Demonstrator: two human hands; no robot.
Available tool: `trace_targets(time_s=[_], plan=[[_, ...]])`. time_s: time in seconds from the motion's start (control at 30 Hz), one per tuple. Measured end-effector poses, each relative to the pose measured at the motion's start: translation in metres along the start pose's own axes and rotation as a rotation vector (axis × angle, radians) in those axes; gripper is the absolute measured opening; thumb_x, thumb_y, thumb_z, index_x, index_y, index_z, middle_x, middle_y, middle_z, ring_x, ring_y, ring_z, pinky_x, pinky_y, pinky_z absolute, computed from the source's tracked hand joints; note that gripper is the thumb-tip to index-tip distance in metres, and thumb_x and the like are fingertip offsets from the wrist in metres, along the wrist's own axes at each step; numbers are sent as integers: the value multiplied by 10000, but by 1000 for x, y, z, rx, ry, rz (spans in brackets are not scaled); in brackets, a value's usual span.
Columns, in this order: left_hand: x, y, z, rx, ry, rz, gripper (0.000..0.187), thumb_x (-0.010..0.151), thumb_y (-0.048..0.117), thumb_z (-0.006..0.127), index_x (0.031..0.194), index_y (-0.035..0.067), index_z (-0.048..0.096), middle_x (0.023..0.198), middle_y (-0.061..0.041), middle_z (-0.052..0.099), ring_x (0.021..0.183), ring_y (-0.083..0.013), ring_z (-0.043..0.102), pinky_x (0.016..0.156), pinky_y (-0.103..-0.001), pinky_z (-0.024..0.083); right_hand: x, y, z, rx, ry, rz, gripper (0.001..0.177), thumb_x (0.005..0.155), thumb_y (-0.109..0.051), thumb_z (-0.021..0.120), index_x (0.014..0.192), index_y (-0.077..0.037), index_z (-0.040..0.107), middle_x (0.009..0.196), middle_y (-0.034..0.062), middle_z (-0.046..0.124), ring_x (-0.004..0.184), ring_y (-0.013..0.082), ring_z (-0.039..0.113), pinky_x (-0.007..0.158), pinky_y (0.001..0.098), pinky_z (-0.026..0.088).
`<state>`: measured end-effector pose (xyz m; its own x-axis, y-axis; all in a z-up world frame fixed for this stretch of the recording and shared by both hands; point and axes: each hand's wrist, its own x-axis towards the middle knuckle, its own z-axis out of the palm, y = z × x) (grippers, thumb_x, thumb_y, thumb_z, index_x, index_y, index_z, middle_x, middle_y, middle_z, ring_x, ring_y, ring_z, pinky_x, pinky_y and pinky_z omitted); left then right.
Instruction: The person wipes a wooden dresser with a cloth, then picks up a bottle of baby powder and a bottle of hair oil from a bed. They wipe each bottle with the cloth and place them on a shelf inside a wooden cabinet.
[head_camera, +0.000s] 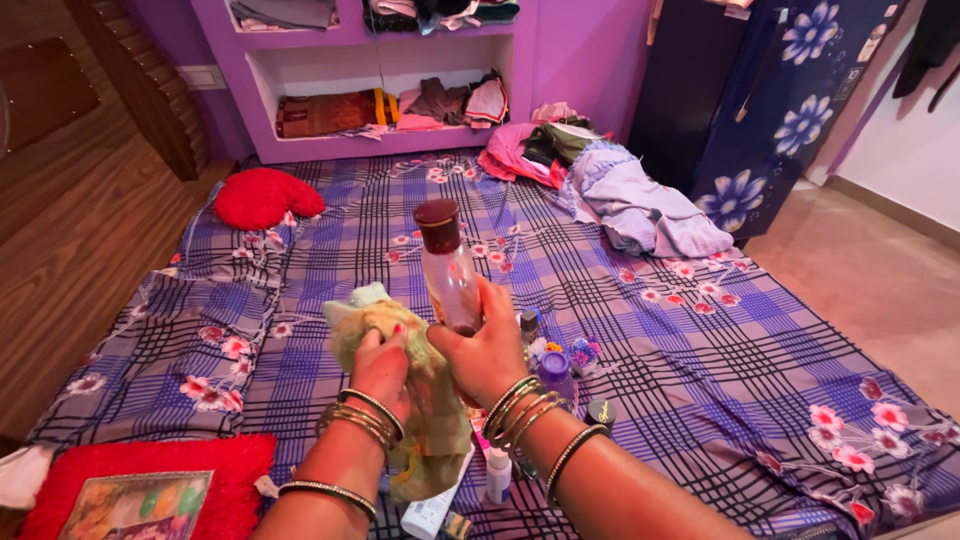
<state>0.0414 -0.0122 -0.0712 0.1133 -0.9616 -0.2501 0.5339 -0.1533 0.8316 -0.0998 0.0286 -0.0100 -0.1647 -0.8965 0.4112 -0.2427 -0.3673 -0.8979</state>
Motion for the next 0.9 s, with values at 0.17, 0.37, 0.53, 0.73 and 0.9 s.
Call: trace_targets(time_s=[0.17,0.37,0.53,0.73,0.9], plan=[[27,-28,-21,10,-116,88,91,995,105,564,969,40,622,882,-91,655,781,-210,648,717,-379,537,-5,-1,1,100,-9,6,677,697,-93,774,1345,-65,576,1176,72,594,1080,192,640,945,331,514],[17,-25,-14,178,-130,124,220,1000,165,558,1135,38,676,1028,-71,695,910,-163,637,807,-316,502,-8,-11,-1,322,-72,71,532,743,-24,741,1252,-53,588,1052,52,713,929,137,699,811,303,567],[-36,22,11,244,-243,66,363,1000,256,504,1301,140,669,1196,0,723,1088,-103,619,923,-304,446,-8,-21,2,338,-44,140,483,746,-17,749,1168,-65,520,1023,78,696,869,151,699,748,317,591],[-86,66,8,316,-208,-87,386,977,356,568,1349,282,635,1188,50,654,1088,-120,530,906,-406,377,-3,-28,8,468,-130,81,413,794,-31,769,1166,-7,592,1066,94,727,921,154,708,805,322,594],[-101,85,-17,288,-278,20,472,906,312,639,1372,251,592,1165,65,666,1100,-91,578,886,-392,419,-8,-47,17,504,-221,96,446,784,-20,751,1215,2,640,1086,106,757,928,168,730,823,328,599]])
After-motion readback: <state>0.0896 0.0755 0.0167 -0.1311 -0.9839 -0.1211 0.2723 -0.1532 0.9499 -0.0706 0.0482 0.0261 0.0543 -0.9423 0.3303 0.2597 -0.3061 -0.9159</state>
